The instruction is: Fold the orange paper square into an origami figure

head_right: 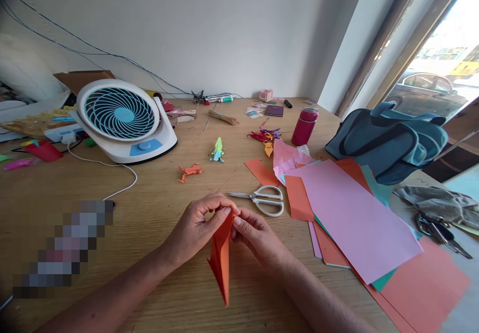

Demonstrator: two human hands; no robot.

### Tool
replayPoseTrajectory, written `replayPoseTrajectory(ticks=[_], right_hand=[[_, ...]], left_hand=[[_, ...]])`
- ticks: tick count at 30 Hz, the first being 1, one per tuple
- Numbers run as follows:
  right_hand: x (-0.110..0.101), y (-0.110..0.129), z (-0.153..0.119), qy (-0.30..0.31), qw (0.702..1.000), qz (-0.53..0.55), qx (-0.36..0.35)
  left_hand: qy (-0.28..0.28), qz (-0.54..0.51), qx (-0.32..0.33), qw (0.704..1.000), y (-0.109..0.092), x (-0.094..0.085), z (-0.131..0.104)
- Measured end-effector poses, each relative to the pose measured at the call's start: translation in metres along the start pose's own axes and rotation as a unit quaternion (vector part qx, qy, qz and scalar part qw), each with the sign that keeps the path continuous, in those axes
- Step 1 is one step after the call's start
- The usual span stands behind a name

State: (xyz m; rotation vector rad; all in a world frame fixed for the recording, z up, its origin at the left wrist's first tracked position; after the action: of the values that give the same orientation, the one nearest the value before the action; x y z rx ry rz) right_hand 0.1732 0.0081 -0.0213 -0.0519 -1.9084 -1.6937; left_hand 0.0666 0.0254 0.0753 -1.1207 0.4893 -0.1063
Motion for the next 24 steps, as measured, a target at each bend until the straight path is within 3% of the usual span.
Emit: replayPoseTrajectory(ticks=[12,24], right_hand=[[-0.001,0.005,-0.002,-0.019,0.999,-0.05,0.008],[0.006,0.023,-0.006,-0.008,0.989,-0.143,-0.042]], left_hand=[[-0.021,-0.08,-0.082,0.993,0.011,0.003,-0.004],[-0.036,-0.02,-0.072,0.997,0.004,0.002,-0.007]])
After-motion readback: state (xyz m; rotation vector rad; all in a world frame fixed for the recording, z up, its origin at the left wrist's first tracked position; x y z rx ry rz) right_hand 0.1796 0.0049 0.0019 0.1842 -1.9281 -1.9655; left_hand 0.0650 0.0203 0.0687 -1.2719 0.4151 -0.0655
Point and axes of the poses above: each hand's wrist, its own z-axis towards the middle knuckle, its own x-axis out of the palm, y = z × x, the point moved 7 cm from there along z, towards the middle knuckle, and after that the axes turned 6 degrees about -z, right-handed, at the moved point
